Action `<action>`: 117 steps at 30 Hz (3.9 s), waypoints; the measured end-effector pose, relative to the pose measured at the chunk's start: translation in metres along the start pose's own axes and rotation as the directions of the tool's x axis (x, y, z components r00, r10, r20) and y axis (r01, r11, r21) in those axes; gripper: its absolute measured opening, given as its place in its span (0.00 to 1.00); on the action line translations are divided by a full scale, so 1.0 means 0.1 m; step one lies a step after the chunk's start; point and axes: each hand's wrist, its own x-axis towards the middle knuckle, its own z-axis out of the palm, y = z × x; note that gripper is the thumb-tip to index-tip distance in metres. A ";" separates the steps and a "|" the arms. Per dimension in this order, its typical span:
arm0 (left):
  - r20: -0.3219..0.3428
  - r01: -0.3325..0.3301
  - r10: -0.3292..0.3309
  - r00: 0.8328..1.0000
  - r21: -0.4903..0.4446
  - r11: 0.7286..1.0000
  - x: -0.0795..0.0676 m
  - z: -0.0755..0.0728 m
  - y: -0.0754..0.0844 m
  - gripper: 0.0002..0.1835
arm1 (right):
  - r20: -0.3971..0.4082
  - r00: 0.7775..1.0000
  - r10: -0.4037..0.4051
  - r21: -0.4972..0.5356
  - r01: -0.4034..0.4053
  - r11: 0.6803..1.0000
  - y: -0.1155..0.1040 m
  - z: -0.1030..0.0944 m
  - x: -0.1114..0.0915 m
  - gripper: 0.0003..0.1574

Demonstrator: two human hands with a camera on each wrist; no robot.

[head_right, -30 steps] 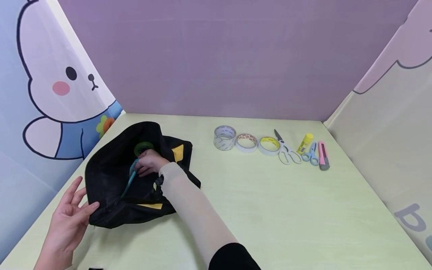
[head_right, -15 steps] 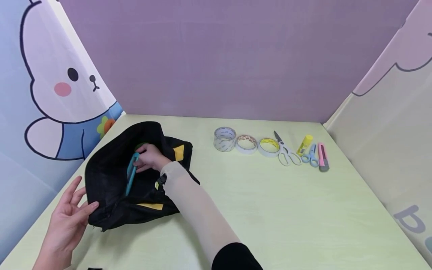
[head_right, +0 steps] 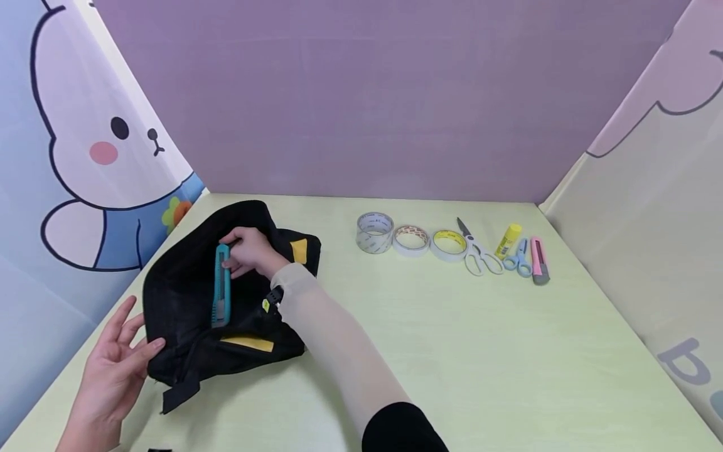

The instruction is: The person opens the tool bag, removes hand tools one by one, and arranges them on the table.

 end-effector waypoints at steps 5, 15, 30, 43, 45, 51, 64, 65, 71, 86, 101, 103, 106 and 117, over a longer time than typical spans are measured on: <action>0.010 -0.008 0.008 1.000 -0.001 1.000 0.00 0.01 -0.01 0.47 | 0.024 0.999 -0.021 0.003 0.021 1.000 -0.13 -0.06 -0.05 0.22; 0.005 -0.006 0.006 1.000 0.023 1.000 0.00 0.01 -0.01 0.47 | 0.069 0.996 -0.052 0.019 0.051 0.999 -0.35 -0.15 -0.17 0.27; -0.007 0.021 -0.021 1.000 0.025 0.999 0.00 0.00 0.01 0.49 | 0.076 0.992 -0.102 0.073 0.096 0.993 -0.61 -0.29 -0.32 0.32; -0.010 0.025 -0.025 1.000 0.006 1.000 -0.01 0.00 -0.01 0.48 | 0.047 0.982 -0.185 0.047 0.182 0.982 -0.70 -0.50 -0.54 0.31; -0.007 0.022 -0.022 1.000 0.005 1.000 -0.01 0.00 -0.01 0.48 | 0.040 0.981 -0.188 0.058 0.186 0.981 -0.71 -0.55 -0.57 0.31; -0.009 0.021 -0.021 1.000 0.015 1.000 0.00 0.00 -0.02 0.48 | 0.013 0.981 -0.195 0.085 0.194 0.977 -0.71 -0.71 -0.66 0.31; -0.017 0.033 -0.033 0.999 0.017 0.999 0.01 -0.01 -0.02 0.48 | -0.016 0.972 -0.234 0.047 0.234 0.971 -0.64 -0.93 -0.89 0.29; -0.017 0.032 -0.032 0.999 0.017 0.999 0.01 -0.01 -0.02 0.48 | -0.018 0.971 -0.236 0.051 0.237 0.970 -0.64 -0.95 -0.91 0.29; -0.020 0.032 -0.032 0.999 0.019 0.999 0.02 -0.02 -0.02 0.48 | -0.029 0.972 -0.234 0.034 0.235 0.971 -0.60 -1.02 -0.99 0.29; -0.009 0.026 -0.026 1.000 -0.003 1.000 0.01 -0.01 -0.04 0.47 | -0.060 0.973 -0.224 -0.011 0.224 0.975 -0.27 -1.38 -1.21 0.26; 0.000 0.013 -0.013 1.000 0.004 1.000 0.02 0.00 -0.05 0.47 | -0.146 0.984 -0.103 -0.054 0.096 0.994 0.05 -1.64 -1.37 0.29; 0.004 0.011 -0.011 1.000 0.004 1.000 0.01 -0.01 -0.05 0.47 | -0.160 0.984 -0.081 -0.051 0.074 0.996 0.10 -1.67 -1.38 0.30; 0.014 0.005 -0.005 1.000 0.004 1.000 0.01 -0.01 -0.06 0.47 | -0.183 0.982 -0.047 -0.048 0.039 0.998 0.18 -1.72 -1.39 0.30; 0.032 -0.008 0.008 0.999 0.007 1.000 0.02 0.00 -0.07 0.47 | -0.256 0.965 0.055 -0.042 -0.068 0.997 0.47 -1.98 -1.46 0.33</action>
